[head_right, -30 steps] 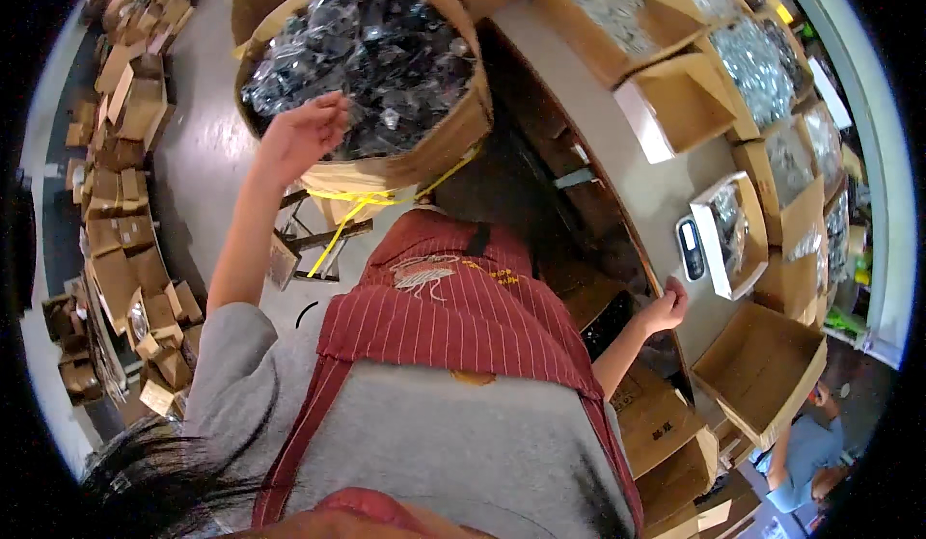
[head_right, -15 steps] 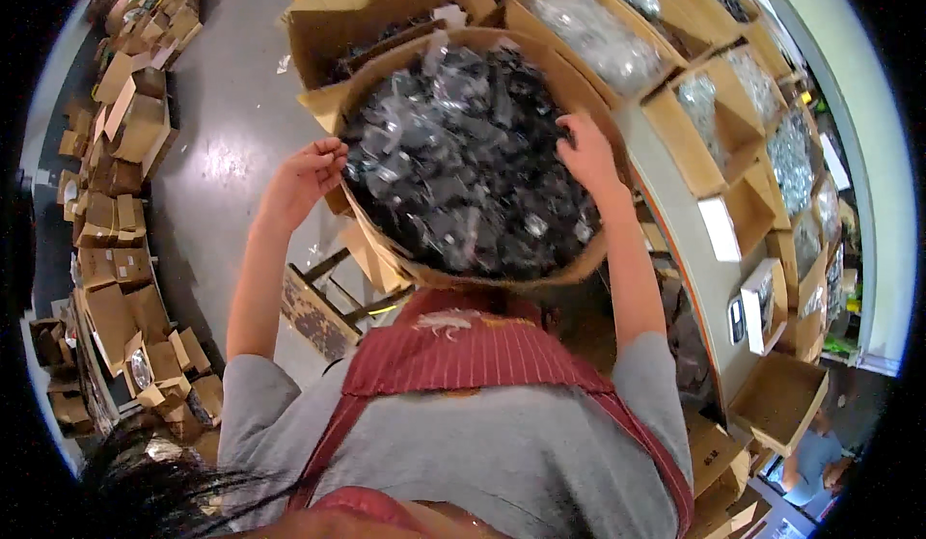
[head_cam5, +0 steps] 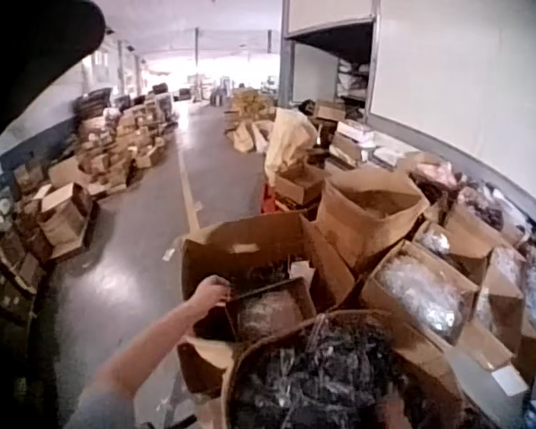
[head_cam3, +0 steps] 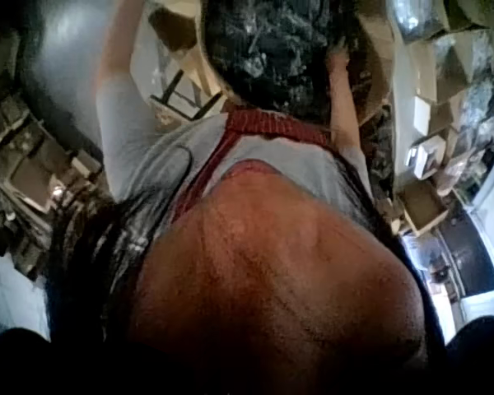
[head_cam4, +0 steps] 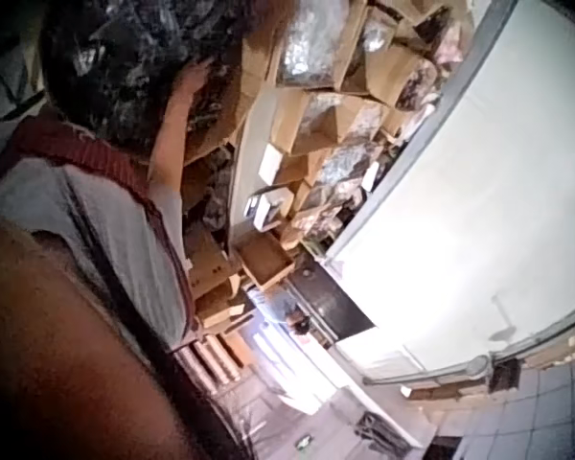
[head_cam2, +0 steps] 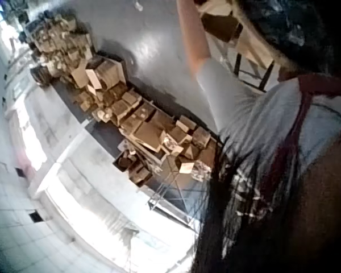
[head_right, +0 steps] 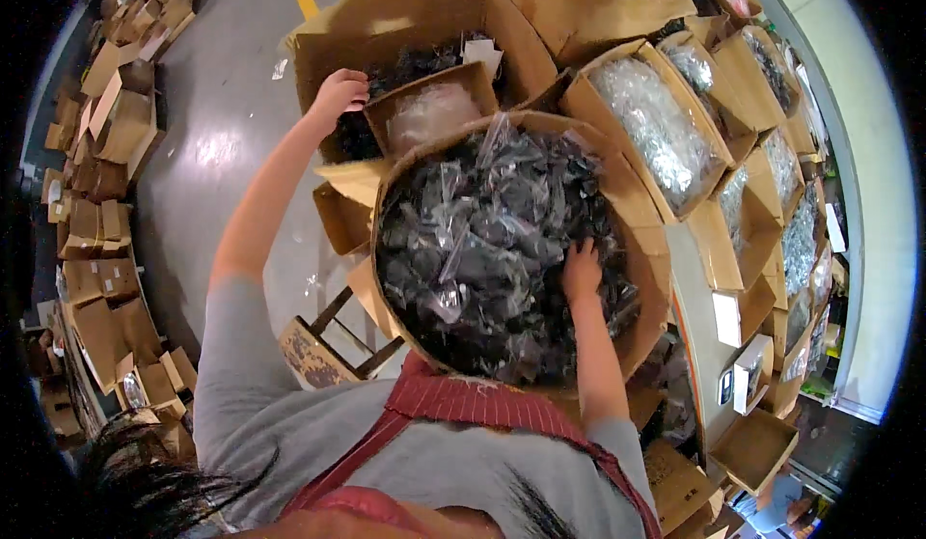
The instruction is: Sorting and weighing small hardware components into plastic bags and boxes.
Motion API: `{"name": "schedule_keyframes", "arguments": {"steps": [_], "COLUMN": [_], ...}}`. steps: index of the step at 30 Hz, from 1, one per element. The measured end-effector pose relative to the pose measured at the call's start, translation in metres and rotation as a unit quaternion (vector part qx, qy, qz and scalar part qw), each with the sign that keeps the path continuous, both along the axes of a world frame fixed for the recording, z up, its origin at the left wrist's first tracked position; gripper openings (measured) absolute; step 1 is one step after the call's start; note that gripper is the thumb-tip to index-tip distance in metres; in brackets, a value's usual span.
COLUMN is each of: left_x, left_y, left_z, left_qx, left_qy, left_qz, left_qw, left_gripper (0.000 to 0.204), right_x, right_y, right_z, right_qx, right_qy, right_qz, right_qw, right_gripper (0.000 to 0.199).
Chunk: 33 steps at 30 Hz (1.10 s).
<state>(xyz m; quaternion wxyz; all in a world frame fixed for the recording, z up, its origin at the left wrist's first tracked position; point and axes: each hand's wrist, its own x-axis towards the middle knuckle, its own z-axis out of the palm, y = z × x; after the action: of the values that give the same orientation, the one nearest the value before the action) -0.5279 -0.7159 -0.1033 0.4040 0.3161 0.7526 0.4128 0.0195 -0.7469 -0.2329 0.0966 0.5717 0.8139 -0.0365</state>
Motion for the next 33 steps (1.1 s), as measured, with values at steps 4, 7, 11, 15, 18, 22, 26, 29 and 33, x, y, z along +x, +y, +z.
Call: {"name": "schedule_keyframes", "arguments": {"steps": [4,7,11,15,18,22,26,29,33], "left_x": [-0.037,-0.084,-0.127,-0.116,-0.112,-0.100,-0.128,-0.146,-0.073], "left_y": [0.077,0.110,0.145,0.159,0.166,0.161,0.135,0.125,0.112], "left_z": [-0.078,-0.137,-0.210,-0.243,-0.248,-0.235,-0.197,-0.174,-0.061], "left_qx": [-0.197,-0.284,-0.265,-0.245,-0.329,-0.384,-0.269,-0.140,0.018], "left_qy": [0.485,0.479,0.437,0.453,0.466,0.479,0.389,0.018,-0.369], "left_qz": [-0.098,-0.163,-0.202,-0.242,-0.223,-0.151,-0.168,0.042,-0.072], "left_qw": [0.846,0.815,0.835,0.822,0.790,0.775,0.865,0.989,0.926], "left_gripper": [0.047,0.058,0.060,0.071,0.074,0.069,0.060,0.060,0.059], "right_x": [-0.013,-0.001,-0.002,0.000,-0.004,-0.007,-0.024,-0.020,-0.019], "right_y": [-0.003,-0.010,-0.005,0.003,0.005,0.005,0.009,0.010,0.007], "right_z": [0.009,-0.004,-0.024,-0.022,-0.021,-0.017,-0.002,-0.007,-0.010], "right_qx": [-0.042,0.032,0.028,0.018,0.045,0.056,0.003,-0.002,0.019], "right_qy": [-0.029,-0.035,-0.011,-0.079,-0.079,-0.069,-0.004,-0.013,0.036], "right_qz": [-0.019,0.012,-0.092,-0.030,-0.032,-0.030,-0.113,-0.103,-0.123], "right_qw": [0.998,0.999,0.995,0.996,0.995,0.996,0.994,0.995,0.992], "right_gripper": [0.042,0.046,0.050,0.052,0.054,0.056,0.055,0.050,0.035]}}
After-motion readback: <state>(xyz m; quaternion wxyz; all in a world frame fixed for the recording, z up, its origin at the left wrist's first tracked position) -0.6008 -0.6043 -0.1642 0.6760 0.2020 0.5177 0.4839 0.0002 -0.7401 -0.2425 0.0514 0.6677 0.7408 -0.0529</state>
